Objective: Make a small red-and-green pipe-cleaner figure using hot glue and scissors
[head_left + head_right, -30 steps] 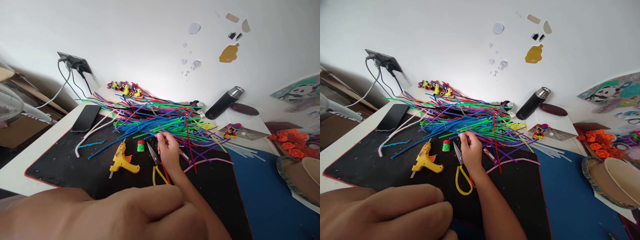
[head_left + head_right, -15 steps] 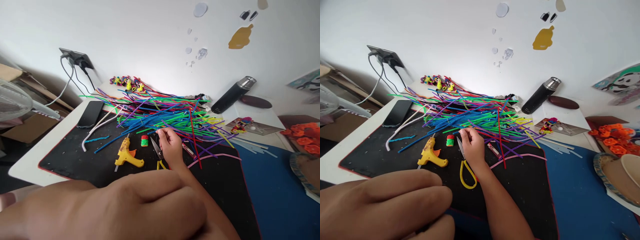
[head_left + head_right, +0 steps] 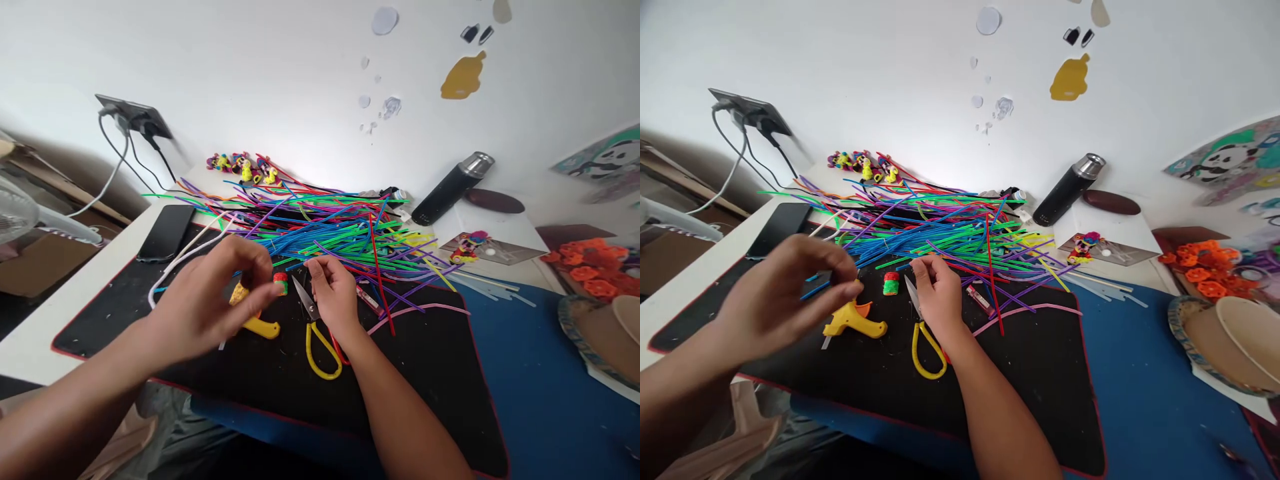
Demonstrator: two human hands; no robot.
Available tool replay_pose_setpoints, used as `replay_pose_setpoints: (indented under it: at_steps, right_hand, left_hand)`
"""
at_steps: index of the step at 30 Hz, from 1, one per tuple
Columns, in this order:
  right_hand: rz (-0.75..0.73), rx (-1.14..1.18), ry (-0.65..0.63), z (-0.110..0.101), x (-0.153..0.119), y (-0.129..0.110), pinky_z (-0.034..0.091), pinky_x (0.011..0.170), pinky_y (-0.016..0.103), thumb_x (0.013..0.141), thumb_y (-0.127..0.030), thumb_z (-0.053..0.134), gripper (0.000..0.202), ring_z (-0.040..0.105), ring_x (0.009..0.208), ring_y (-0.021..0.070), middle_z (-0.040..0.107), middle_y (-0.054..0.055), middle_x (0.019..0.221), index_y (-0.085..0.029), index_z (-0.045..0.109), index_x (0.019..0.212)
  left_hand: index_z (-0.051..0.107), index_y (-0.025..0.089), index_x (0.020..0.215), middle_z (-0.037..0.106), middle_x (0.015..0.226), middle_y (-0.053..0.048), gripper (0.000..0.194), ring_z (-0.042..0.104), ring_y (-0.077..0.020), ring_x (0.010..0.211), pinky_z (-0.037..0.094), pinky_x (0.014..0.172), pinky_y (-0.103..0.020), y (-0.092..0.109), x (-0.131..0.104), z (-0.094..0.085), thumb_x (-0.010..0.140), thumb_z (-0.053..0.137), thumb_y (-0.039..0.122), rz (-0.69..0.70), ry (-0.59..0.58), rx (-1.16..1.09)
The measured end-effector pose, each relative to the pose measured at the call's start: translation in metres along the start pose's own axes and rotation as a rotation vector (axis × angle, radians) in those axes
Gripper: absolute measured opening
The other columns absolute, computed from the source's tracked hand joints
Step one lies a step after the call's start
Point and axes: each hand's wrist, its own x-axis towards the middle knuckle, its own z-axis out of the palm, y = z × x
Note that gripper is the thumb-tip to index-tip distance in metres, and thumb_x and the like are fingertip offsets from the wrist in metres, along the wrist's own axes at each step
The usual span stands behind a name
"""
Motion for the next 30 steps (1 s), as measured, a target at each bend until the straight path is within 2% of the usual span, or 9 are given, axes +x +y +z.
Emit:
replay_pose_setpoints:
  at_steps: [2, 4, 6, 8, 12, 17, 25, 30]
  right_hand:
    - [-0.007, 0.004, 0.011, -0.001, 0.001, 0.002, 0.042, 0.055, 0.028, 0.105, -0.060, 0.065, 0.041, 0.054, 0.057, 0.0152, 0.063, -0.001, 0.069, -0.021, 0.075, 0.100]
    - [-0.012, 0.008, 0.015, -0.001, 0.001, 0.004, 0.042, 0.055, 0.028, 0.106, -0.061, 0.064, 0.042, 0.054, 0.056, 0.0152, 0.062, -0.001, 0.068, -0.021, 0.075, 0.101]
    - [-0.013, 0.011, 0.017, -0.002, 0.001, 0.004, 0.042, 0.055, 0.028, 0.106, -0.061, 0.063, 0.043, 0.054, 0.056, 0.0153, 0.061, -0.001, 0.067, -0.021, 0.075, 0.102]
    - [-0.014, 0.007, 0.021, -0.002, 0.001, 0.003, 0.042, 0.055, 0.028, 0.106, -0.062, 0.063, 0.043, 0.055, 0.055, 0.0154, 0.061, -0.002, 0.067, -0.021, 0.075, 0.101]
    - [-0.013, -0.023, 0.010, -0.001, -0.001, 0.002, 0.042, 0.055, 0.028, 0.106, -0.061, 0.062, 0.042, 0.055, 0.055, 0.0159, 0.059, -0.002, 0.064, -0.021, 0.076, 0.101]
    - [-0.015, -0.029, 0.003, 0.000, 0.000, 0.003, 0.043, 0.054, 0.028, 0.107, -0.059, 0.062, 0.040, 0.055, 0.054, 0.0161, 0.059, -0.002, 0.063, -0.021, 0.075, 0.101]
    - [-0.024, -0.045, -0.001, 0.001, -0.002, 0.003, 0.046, 0.056, 0.028, 0.107, -0.060, 0.062, 0.041, 0.061, 0.059, 0.0179, 0.065, 0.000, 0.067, -0.022, 0.076, 0.101]
    - [-0.034, -0.062, -0.007, 0.002, -0.003, 0.002, 0.047, 0.057, 0.028, 0.107, -0.059, 0.061, 0.041, 0.062, 0.061, 0.0183, 0.067, 0.001, 0.069, -0.022, 0.077, 0.101]
  left_hand:
    - [0.064, 0.025, 0.105, 0.074, 0.086, -0.003, 0.030, 0.069, -0.0222, 0.073, 0.057, 0.068, -0.035, -0.029, 0.014, 0.006, 0.102, 0.063, 0.055, -0.021, -0.088, 0.024]
    - [0.068, 0.024, 0.109, 0.076, 0.093, -0.005, 0.033, 0.072, -0.0260, 0.082, 0.057, 0.075, -0.038, -0.053, 0.016, 0.012, 0.103, 0.062, 0.056, -0.015, -0.139, 0.131]
    - [0.072, 0.023, 0.116, 0.078, 0.106, -0.010, 0.037, 0.073, -0.0320, 0.100, 0.058, 0.089, -0.044, -0.070, 0.011, 0.018, 0.105, 0.060, 0.056, 0.056, -0.168, 0.224]
    - [0.074, 0.022, 0.123, 0.078, 0.115, -0.013, 0.040, 0.071, -0.0363, 0.112, 0.056, 0.098, -0.049, -0.079, 0.005, 0.023, 0.106, 0.060, 0.055, 0.124, -0.189, 0.280]
    - [0.073, 0.016, 0.136, 0.077, 0.120, -0.016, 0.042, 0.067, -0.0388, 0.116, 0.054, 0.106, -0.054, -0.080, 0.002, 0.037, 0.105, 0.067, 0.043, 0.226, -0.222, 0.382]
    - [0.071, 0.016, 0.143, 0.076, 0.126, -0.016, 0.046, 0.066, -0.0375, 0.121, 0.053, 0.109, -0.052, -0.076, 0.007, 0.052, 0.101, 0.073, 0.034, 0.240, -0.290, 0.476]
    - [0.072, 0.012, 0.139, 0.077, 0.124, -0.015, 0.049, 0.065, -0.0371, 0.121, 0.053, 0.107, -0.049, -0.069, 0.015, 0.056, 0.097, 0.083, 0.034, 0.221, -0.362, 0.534]
    - [0.076, 0.015, 0.128, 0.077, 0.119, -0.014, 0.039, 0.065, -0.0367, 0.117, 0.053, 0.104, -0.049, -0.073, 0.017, 0.062, 0.094, 0.086, 0.032, 0.215, -0.373, 0.526]
